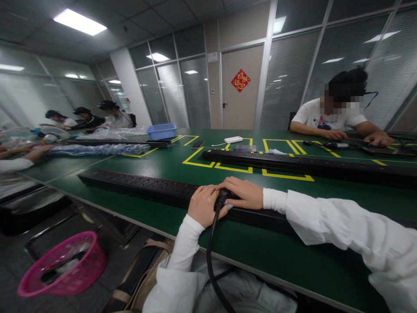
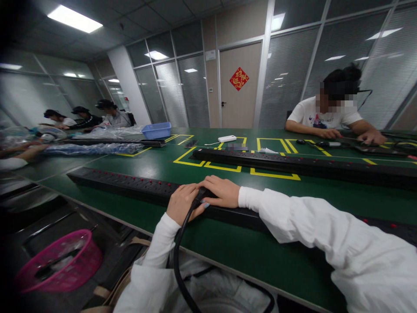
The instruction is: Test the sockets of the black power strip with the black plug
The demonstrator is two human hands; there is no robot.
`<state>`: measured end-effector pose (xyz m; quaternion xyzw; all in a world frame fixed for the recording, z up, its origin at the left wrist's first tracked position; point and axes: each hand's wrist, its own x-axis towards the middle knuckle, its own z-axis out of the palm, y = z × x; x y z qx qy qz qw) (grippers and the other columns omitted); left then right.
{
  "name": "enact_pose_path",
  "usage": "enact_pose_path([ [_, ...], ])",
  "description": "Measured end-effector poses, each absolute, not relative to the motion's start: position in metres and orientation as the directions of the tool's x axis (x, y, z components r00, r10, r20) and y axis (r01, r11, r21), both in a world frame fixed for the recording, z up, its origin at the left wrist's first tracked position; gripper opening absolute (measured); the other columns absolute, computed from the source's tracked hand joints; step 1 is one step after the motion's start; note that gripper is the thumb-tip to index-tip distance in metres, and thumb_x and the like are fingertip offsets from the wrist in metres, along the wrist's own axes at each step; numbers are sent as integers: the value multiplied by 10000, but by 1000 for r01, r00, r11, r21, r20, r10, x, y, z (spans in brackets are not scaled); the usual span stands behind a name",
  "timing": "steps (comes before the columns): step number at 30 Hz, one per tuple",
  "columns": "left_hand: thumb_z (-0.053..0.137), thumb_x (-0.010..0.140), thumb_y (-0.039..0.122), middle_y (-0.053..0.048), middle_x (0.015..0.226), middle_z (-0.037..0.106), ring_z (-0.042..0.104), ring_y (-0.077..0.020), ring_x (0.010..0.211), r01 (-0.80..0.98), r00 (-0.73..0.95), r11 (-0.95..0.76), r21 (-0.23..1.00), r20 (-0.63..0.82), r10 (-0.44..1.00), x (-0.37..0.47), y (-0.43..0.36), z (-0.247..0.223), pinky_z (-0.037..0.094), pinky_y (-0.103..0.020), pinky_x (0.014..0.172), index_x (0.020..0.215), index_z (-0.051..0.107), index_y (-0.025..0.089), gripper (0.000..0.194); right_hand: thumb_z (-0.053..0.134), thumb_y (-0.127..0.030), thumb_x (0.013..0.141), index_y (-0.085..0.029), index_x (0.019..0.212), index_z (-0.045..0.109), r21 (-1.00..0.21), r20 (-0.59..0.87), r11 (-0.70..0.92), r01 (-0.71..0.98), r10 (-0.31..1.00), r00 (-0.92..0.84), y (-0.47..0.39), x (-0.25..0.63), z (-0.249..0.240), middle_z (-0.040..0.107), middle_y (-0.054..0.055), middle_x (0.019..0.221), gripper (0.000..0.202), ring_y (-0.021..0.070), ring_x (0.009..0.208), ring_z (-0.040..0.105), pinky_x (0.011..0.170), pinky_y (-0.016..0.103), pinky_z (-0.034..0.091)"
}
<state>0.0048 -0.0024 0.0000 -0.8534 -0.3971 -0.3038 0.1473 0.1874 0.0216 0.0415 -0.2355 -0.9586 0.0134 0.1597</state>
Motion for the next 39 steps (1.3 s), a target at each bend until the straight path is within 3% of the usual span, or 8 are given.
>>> enact_pose_path([
  [39,505,667,418,-84,942,580,523,-238,924,756,502,-655,3,640,582,4,-2,-1,383,-378,835,953,525,168,381,406,-406,822,-171,1151,399,-111,298,885,451,463,-835,20,187,43,457,98,1011,404,200,926,422,727,335,428],
])
